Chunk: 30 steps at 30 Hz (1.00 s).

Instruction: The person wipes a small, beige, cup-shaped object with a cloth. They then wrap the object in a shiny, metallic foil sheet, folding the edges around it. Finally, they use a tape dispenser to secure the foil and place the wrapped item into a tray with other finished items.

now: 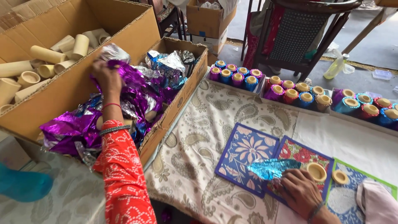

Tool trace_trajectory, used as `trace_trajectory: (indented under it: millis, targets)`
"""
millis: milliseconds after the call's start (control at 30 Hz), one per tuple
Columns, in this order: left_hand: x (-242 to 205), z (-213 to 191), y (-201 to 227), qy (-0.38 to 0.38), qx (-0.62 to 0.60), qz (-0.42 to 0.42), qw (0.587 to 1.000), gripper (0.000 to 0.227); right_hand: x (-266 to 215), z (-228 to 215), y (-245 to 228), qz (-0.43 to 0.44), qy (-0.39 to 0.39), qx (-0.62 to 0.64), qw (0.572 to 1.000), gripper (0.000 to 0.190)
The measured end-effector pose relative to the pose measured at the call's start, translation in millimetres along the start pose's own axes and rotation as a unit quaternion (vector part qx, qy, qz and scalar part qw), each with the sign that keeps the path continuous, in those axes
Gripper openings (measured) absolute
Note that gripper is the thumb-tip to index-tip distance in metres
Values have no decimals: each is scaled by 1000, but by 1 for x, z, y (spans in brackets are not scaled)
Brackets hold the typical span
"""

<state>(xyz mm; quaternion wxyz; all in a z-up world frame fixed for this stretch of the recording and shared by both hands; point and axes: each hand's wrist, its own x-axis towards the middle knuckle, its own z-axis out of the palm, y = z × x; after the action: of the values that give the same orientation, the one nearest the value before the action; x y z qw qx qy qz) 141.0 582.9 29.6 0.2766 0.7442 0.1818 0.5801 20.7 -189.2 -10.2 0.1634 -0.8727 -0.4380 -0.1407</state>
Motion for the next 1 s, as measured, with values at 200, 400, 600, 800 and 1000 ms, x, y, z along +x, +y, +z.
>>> trace_trajectory:
  millis: [200, 400, 600, 800, 1000]
  targets:
    - [-18, -6, -10, -510, 214, -98, 828, 76, -15, 29, 21, 11, 8, 8, 1000, 19]
    - [-9, -32, -40, -561, 296, -126, 763, 51, -30, 51, 31, 90, -32, -16, 995, 19]
    - [-31, -25, 53, -331, 503, 118, 790, 23, -33, 57, 36, 110, -46, -23, 993, 20]
    - [-29, -30, 41, -399, 441, 154, 789, 25, -29, 52, 34, 103, -43, -13, 994, 19]
    - [-3, -13, 23, -534, 356, -98, 761, 65, -32, 53, 34, 83, -17, -11, 996, 15]
